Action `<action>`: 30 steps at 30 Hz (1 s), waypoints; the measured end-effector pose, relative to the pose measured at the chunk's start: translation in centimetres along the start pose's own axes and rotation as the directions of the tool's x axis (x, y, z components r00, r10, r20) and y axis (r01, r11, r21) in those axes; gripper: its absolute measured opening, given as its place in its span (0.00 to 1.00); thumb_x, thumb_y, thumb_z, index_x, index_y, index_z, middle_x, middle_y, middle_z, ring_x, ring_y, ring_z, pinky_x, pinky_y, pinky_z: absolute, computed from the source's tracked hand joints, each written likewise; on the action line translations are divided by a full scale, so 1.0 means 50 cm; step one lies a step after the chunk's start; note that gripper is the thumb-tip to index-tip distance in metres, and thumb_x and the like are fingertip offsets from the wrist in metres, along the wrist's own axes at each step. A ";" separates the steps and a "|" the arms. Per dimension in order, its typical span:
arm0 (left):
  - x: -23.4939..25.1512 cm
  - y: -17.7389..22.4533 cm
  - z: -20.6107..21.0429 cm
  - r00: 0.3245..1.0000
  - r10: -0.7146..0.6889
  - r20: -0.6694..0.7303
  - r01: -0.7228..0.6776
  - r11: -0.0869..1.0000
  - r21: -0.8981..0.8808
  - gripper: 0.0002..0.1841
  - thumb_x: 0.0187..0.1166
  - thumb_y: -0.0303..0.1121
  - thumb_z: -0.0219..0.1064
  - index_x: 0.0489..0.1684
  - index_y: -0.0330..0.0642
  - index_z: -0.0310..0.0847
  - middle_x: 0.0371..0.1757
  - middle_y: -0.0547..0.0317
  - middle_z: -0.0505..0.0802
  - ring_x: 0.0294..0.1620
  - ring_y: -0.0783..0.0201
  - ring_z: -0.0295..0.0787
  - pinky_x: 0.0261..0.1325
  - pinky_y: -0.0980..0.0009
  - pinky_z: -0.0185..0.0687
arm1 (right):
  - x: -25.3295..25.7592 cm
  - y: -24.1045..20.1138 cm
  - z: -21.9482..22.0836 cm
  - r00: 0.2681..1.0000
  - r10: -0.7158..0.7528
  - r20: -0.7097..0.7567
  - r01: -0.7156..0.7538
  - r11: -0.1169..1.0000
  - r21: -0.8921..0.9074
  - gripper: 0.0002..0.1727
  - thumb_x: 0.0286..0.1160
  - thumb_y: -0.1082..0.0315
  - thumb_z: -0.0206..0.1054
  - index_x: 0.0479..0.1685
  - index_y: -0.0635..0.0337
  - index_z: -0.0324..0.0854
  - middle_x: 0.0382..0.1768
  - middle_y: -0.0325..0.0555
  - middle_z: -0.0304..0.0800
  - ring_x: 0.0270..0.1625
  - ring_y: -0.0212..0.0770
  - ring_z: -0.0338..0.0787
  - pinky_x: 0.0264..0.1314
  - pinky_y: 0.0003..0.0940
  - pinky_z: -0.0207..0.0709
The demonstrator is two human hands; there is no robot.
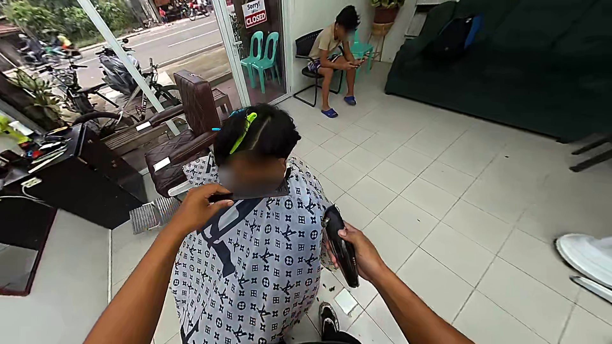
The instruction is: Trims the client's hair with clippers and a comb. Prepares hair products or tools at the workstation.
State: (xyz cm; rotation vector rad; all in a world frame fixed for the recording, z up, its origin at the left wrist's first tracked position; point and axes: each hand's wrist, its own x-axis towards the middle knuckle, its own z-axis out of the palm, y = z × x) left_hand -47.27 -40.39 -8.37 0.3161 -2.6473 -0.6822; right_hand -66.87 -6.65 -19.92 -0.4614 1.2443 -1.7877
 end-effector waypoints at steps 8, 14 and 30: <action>0.069 -0.103 -0.019 0.991 0.095 -0.090 -0.087 0.992 0.090 0.10 0.61 0.31 0.85 0.35 0.40 0.94 0.35 0.54 0.95 0.43 0.56 0.90 0.57 0.46 0.76 | 0.074 -0.120 0.099 0.978 -0.161 -0.133 0.089 0.898 -0.432 0.19 0.74 0.63 0.68 0.59 0.64 0.75 0.34 0.42 0.88 0.23 0.35 0.89 0.26 0.31 0.88; 0.100 -0.119 0.000 0.904 0.311 -0.293 -0.270 0.947 0.173 0.10 0.68 0.31 0.80 0.38 0.33 0.92 0.40 0.46 0.95 0.44 0.52 0.90 0.54 0.52 0.80 | 0.127 -0.150 0.135 0.961 -0.232 -0.152 0.025 0.619 -0.785 0.23 0.72 0.54 0.75 0.59 0.60 0.80 0.41 0.43 0.92 0.37 0.31 0.91 0.42 0.30 0.86; 0.091 -0.146 0.007 0.589 0.765 -0.262 -0.472 0.588 0.657 0.09 0.82 0.26 0.63 0.39 0.41 0.92 0.46 0.52 0.98 0.40 0.52 0.89 0.42 0.57 0.71 | 0.205 -0.152 0.207 0.925 -0.380 -0.031 0.050 0.202 -0.978 0.28 0.70 0.50 0.78 0.57 0.64 0.79 0.35 0.51 0.90 0.38 0.49 0.91 0.42 0.49 0.83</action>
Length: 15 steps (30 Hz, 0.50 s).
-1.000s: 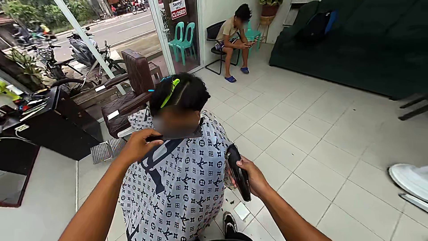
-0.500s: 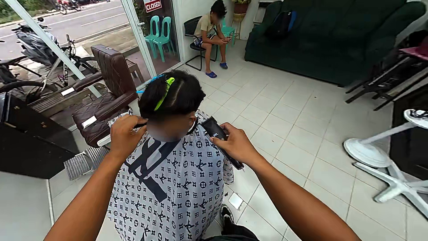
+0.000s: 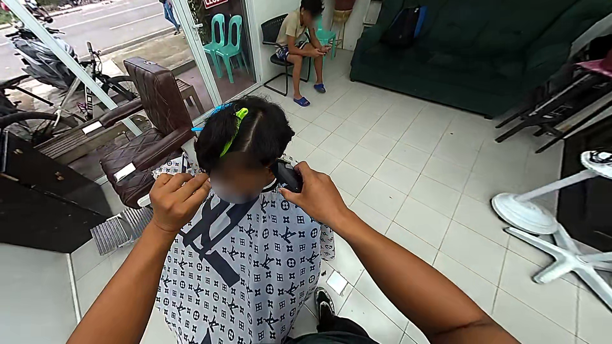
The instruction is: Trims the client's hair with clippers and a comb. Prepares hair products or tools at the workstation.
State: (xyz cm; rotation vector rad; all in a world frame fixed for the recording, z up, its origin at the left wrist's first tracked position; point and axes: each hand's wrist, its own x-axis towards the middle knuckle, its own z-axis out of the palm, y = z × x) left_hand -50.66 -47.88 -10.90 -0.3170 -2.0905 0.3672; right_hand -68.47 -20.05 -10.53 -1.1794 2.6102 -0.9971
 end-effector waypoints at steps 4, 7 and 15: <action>-0.003 -0.003 0.000 1.000 0.022 -0.002 -0.022 1.000 -0.004 0.09 0.82 0.25 0.62 0.39 0.41 0.92 0.46 0.52 0.98 0.40 0.52 0.88 0.41 0.57 0.71 | 0.002 -0.018 0.009 0.999 -0.043 -0.017 0.044 0.999 0.018 0.29 0.68 0.50 0.79 0.55 0.66 0.80 0.34 0.53 0.89 0.37 0.51 0.91 0.40 0.51 0.83; -0.008 -0.007 0.003 0.999 0.043 -0.006 -0.044 0.999 -0.032 0.10 0.82 0.24 0.62 0.40 0.41 0.93 0.47 0.52 0.98 0.41 0.53 0.88 0.43 0.57 0.71 | 0.001 -0.048 0.022 0.995 -0.093 -0.025 0.094 0.994 0.049 0.30 0.68 0.51 0.79 0.58 0.66 0.80 0.35 0.54 0.90 0.37 0.53 0.92 0.41 0.52 0.84; 0.049 0.026 -0.016 0.940 -0.300 -0.163 0.235 0.915 -0.328 0.09 0.91 0.38 0.59 0.57 0.45 0.76 0.47 0.59 0.86 0.50 0.69 0.85 0.57 0.72 0.80 | -0.059 -0.052 0.060 0.945 -0.327 0.022 0.313 0.919 0.239 0.30 0.71 0.47 0.75 0.61 0.64 0.83 0.43 0.53 0.94 0.44 0.48 0.94 0.48 0.49 0.87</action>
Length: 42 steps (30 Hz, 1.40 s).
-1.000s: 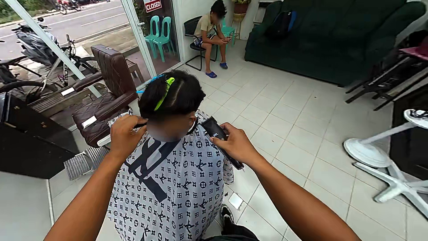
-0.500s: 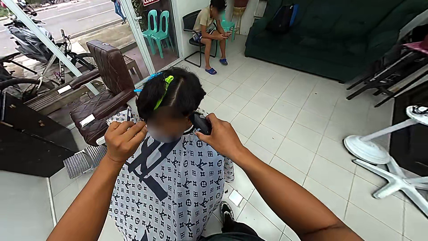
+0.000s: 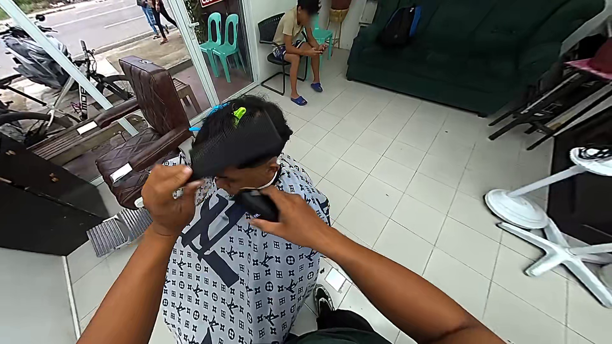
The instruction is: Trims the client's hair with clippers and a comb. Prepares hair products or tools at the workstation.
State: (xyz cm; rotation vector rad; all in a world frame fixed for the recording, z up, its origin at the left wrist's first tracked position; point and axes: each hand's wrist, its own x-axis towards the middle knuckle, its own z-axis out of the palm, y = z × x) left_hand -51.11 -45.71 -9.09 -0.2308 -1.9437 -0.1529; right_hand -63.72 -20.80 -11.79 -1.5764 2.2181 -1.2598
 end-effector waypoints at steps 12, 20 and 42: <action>-0.036 0.107 0.033 0.716 -0.518 0.468 0.599 0.800 -0.030 0.14 0.73 0.38 0.75 0.47 0.37 0.91 0.45 0.60 0.93 0.48 0.75 0.88 0.58 0.74 0.84 | -0.060 0.240 -0.197 0.934 0.322 -0.151 -0.297 0.940 0.169 0.27 0.69 0.51 0.76 0.59 0.61 0.80 0.37 0.41 0.92 0.34 0.28 0.90 0.40 0.27 0.84; -0.054 0.131 0.085 0.719 -0.654 0.236 0.628 0.756 0.182 0.12 0.64 0.31 0.83 0.40 0.35 0.93 0.40 0.50 0.93 0.46 0.56 0.86 0.57 0.52 0.76 | 0.018 0.225 -0.257 0.971 0.240 0.018 -0.241 0.971 0.011 0.27 0.69 0.54 0.80 0.59 0.61 0.79 0.34 0.46 0.89 0.34 0.39 0.89 0.39 0.43 0.83; -0.064 0.052 0.083 0.981 0.106 0.163 -0.164 0.900 0.405 0.08 0.81 0.26 0.66 0.39 0.43 0.94 0.47 0.57 0.98 0.39 0.54 0.85 0.42 0.59 0.65 | 0.070 0.115 -0.131 0.995 -0.055 -0.081 0.031 0.963 -0.269 0.28 0.64 0.55 0.81 0.55 0.68 0.82 0.36 0.54 0.90 0.33 0.52 0.91 0.32 0.51 0.84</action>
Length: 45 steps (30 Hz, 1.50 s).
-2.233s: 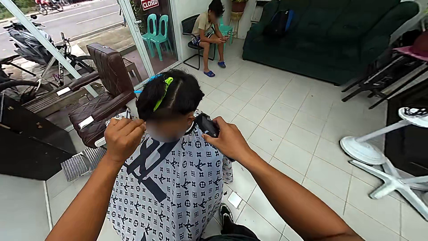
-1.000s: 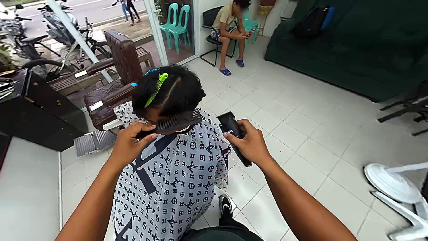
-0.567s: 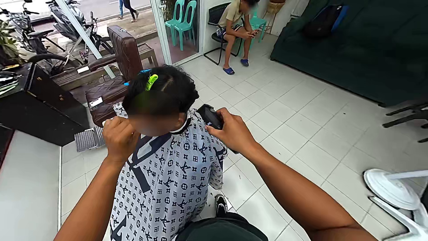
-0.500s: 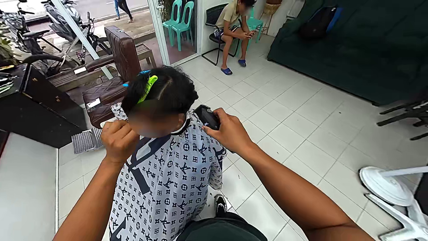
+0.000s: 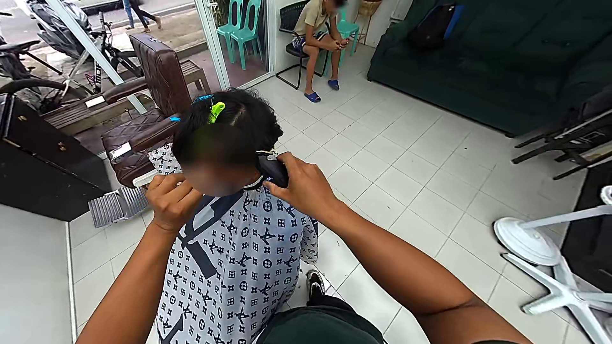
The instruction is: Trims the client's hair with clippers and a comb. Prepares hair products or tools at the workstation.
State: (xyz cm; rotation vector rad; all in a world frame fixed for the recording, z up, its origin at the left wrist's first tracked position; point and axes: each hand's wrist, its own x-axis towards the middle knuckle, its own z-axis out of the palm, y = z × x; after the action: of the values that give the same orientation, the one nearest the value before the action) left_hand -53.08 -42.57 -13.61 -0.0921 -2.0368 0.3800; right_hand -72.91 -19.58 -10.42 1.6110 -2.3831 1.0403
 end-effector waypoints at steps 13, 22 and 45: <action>0.041 0.039 -0.065 0.870 -0.348 0.349 0.474 0.785 -0.399 0.09 0.71 0.32 0.78 0.38 0.34 0.92 0.43 0.49 0.95 0.47 0.57 0.90 0.56 0.58 0.82 | -0.076 0.097 -0.038 0.971 0.225 0.086 -0.236 0.960 0.152 0.28 0.69 0.56 0.80 0.61 0.65 0.81 0.36 0.55 0.91 0.35 0.52 0.92 0.40 0.57 0.86; 0.083 0.054 -0.038 0.811 -0.502 0.301 0.578 0.768 -0.275 0.13 0.73 0.33 0.79 0.46 0.31 0.90 0.45 0.42 0.93 0.48 0.53 0.87 0.57 0.59 0.80 | -0.021 0.054 -0.102 0.974 0.214 0.075 -0.212 0.977 -0.027 0.25 0.71 0.54 0.79 0.57 0.62 0.79 0.31 0.49 0.87 0.31 0.48 0.88 0.32 0.49 0.81; 0.121 0.032 -0.111 0.852 -0.436 0.290 0.523 0.741 -0.421 0.15 0.92 0.35 0.56 0.55 0.31 0.82 0.51 0.48 0.92 0.50 0.61 0.90 0.58 0.62 0.86 | -0.076 0.042 -0.046 0.975 0.107 0.194 -0.144 0.972 0.187 0.27 0.70 0.55 0.79 0.61 0.62 0.82 0.35 0.51 0.91 0.34 0.48 0.91 0.40 0.54 0.86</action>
State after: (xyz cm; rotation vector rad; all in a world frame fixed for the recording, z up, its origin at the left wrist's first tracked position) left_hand -51.31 -38.44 -6.58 0.1719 -2.1918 -0.4825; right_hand -73.67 -14.81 -11.27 1.7055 -2.6038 1.2424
